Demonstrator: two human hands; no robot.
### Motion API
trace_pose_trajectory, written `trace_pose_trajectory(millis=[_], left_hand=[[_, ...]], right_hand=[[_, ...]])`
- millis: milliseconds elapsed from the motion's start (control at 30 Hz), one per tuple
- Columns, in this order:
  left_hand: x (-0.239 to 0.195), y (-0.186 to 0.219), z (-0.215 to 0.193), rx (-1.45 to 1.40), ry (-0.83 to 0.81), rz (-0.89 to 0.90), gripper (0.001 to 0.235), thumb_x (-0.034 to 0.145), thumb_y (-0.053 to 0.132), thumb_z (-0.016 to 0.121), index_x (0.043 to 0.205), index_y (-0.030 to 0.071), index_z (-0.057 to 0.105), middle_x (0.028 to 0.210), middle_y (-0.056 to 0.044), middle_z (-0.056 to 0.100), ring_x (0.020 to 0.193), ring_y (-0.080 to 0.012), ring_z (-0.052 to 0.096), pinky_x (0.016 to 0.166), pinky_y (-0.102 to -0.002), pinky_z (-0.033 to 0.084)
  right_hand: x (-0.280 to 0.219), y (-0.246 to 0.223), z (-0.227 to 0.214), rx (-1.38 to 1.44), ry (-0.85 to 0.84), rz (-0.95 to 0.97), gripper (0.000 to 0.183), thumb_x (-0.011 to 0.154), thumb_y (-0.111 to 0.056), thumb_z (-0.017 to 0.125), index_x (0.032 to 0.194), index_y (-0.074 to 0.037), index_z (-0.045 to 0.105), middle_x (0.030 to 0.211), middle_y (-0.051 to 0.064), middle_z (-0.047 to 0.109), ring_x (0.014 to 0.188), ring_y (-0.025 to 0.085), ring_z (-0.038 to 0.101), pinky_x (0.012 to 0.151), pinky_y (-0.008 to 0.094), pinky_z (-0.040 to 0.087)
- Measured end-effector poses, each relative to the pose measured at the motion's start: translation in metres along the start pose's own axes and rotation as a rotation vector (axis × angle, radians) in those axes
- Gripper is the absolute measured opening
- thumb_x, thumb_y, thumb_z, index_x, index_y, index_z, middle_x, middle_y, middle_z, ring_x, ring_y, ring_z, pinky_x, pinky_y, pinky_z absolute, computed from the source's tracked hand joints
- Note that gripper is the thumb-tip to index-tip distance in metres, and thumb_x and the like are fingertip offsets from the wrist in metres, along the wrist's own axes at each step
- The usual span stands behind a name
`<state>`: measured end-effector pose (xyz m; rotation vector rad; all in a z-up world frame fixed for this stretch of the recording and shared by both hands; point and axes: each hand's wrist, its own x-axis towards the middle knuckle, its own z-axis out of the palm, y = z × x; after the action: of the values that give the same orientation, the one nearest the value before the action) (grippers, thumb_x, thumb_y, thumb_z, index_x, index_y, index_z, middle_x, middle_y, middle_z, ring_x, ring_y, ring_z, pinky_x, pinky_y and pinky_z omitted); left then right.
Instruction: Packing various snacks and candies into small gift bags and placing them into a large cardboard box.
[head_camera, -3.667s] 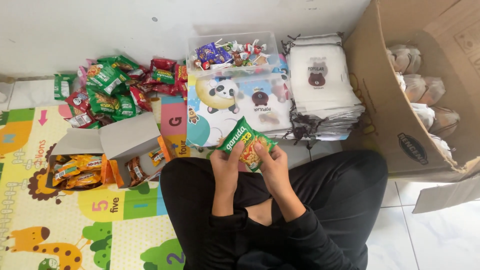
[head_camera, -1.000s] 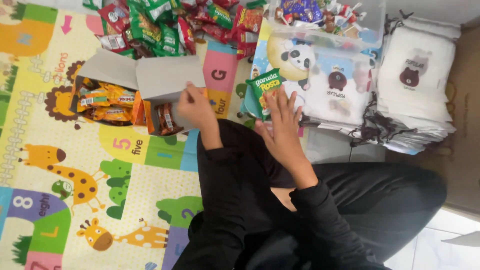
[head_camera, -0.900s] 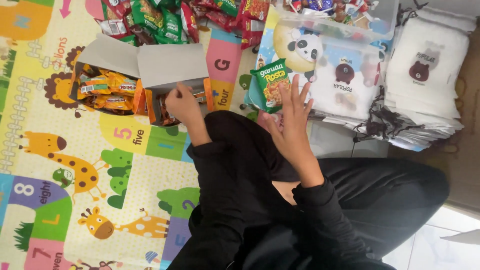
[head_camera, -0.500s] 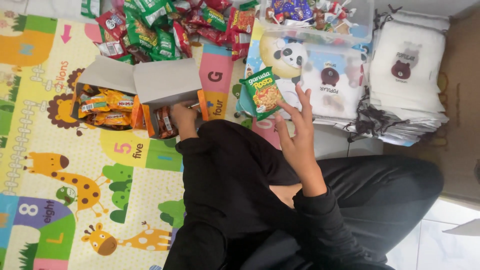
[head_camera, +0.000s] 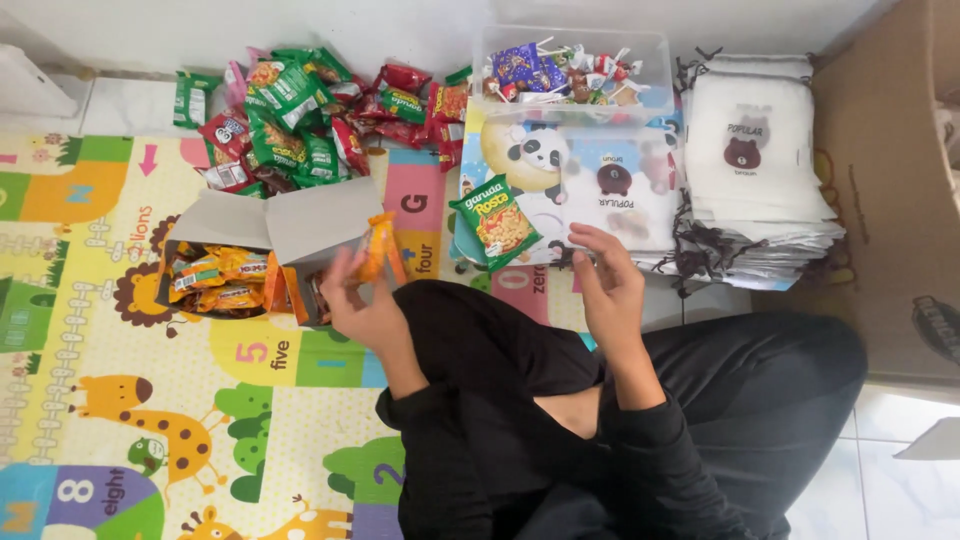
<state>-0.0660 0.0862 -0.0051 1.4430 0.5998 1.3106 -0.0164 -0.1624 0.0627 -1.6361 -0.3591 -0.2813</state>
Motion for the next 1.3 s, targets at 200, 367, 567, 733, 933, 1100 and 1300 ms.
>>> trace_pose_trajectory(millis=[200, 367, 567, 733, 933, 1100, 1300], left_hand=[[-0.032, 0.081, 0.031, -0.138, -0.365, 0.282, 0.015, 0.075, 0.001, 0.089, 0.075, 0.013, 0.08, 0.09, -0.004, 0.076, 0.098, -0.0278, 0.063, 0.094, -0.036, 0.053], [-0.063, 0.119, 0.051, -0.21, -0.541, 0.296, 0.017, 0.073, 0.003, 0.089, 0.07, 0.016, 0.08, 0.089, 0.0, 0.079, 0.105, -0.0288, 0.065, 0.101, -0.035, 0.051], [-0.099, 0.142, 0.066, -0.285, -0.545, 0.145, 0.021, 0.092, -0.01, 0.063, 0.098, 0.006, 0.076, 0.113, -0.012, 0.075, 0.116, -0.0343, 0.066, 0.104, -0.044, 0.053], [-0.115, 0.143, 0.07, -0.359, -0.546, -0.098, 0.033, 0.11, 0.016, 0.045, 0.133, -0.003, 0.06, 0.132, -0.018, 0.065, 0.126, -0.0292, 0.06, 0.108, -0.043, 0.048], [-0.117, 0.146, 0.071, -0.326, -0.597, -0.122, 0.021, 0.094, 0.006, 0.077, 0.107, -0.008, 0.07, 0.098, -0.012, 0.067, 0.097, -0.0202, 0.06, 0.089, -0.037, 0.052], [-0.112, 0.148, 0.07, -0.304, -0.651, -0.15, 0.015, 0.086, 0.008, 0.085, 0.095, -0.001, 0.078, 0.084, -0.007, 0.066, 0.084, -0.0133, 0.059, 0.082, -0.031, 0.054], [-0.104, 0.158, 0.069, -0.308, -0.654, -0.149, 0.013, 0.086, 0.011, 0.085, 0.087, 0.0, 0.078, 0.075, -0.005, 0.064, 0.072, -0.0109, 0.055, 0.066, -0.025, 0.053]], right_hand=[[-0.005, -0.023, -0.006, 0.429, -0.192, 0.472, 0.042, 0.105, -0.017, 0.05, 0.139, 0.007, 0.057, 0.129, 0.033, 0.066, 0.12, 0.043, 0.066, 0.107, 0.053, 0.048], [-0.015, 0.0, -0.019, 0.745, -0.055, 0.623, 0.047, 0.104, -0.029, 0.055, 0.12, 0.015, 0.061, 0.101, 0.033, 0.07, 0.094, 0.043, 0.073, 0.087, 0.057, 0.059], [-0.012, -0.036, -0.017, 0.708, 0.114, 0.533, 0.037, 0.105, -0.02, 0.055, 0.109, 0.016, 0.066, 0.103, 0.033, 0.07, 0.088, 0.04, 0.075, 0.082, 0.057, 0.063], [-0.014, -0.039, -0.021, 0.711, 0.193, 0.488, 0.035, 0.104, -0.017, 0.057, 0.113, 0.016, 0.065, 0.11, 0.032, 0.069, 0.094, 0.041, 0.074, 0.086, 0.057, 0.062], [-0.019, -0.025, -0.024, 0.655, 0.272, 0.397, 0.03, 0.101, -0.016, 0.063, 0.107, 0.013, 0.068, 0.112, 0.029, 0.07, 0.095, 0.036, 0.074, 0.086, 0.055, 0.064], [-0.02, -0.01, -0.031, 0.616, 0.266, 0.351, 0.027, 0.101, -0.015, 0.065, 0.107, 0.01, 0.071, 0.105, 0.026, 0.072, 0.094, 0.032, 0.073, 0.087, 0.051, 0.063], [-0.015, -0.034, -0.034, 0.72, 0.158, 0.363, 0.04, 0.103, -0.02, 0.059, 0.124, 0.013, 0.064, 0.111, 0.031, 0.069, 0.098, 0.033, 0.072, 0.088, 0.053, 0.062]])
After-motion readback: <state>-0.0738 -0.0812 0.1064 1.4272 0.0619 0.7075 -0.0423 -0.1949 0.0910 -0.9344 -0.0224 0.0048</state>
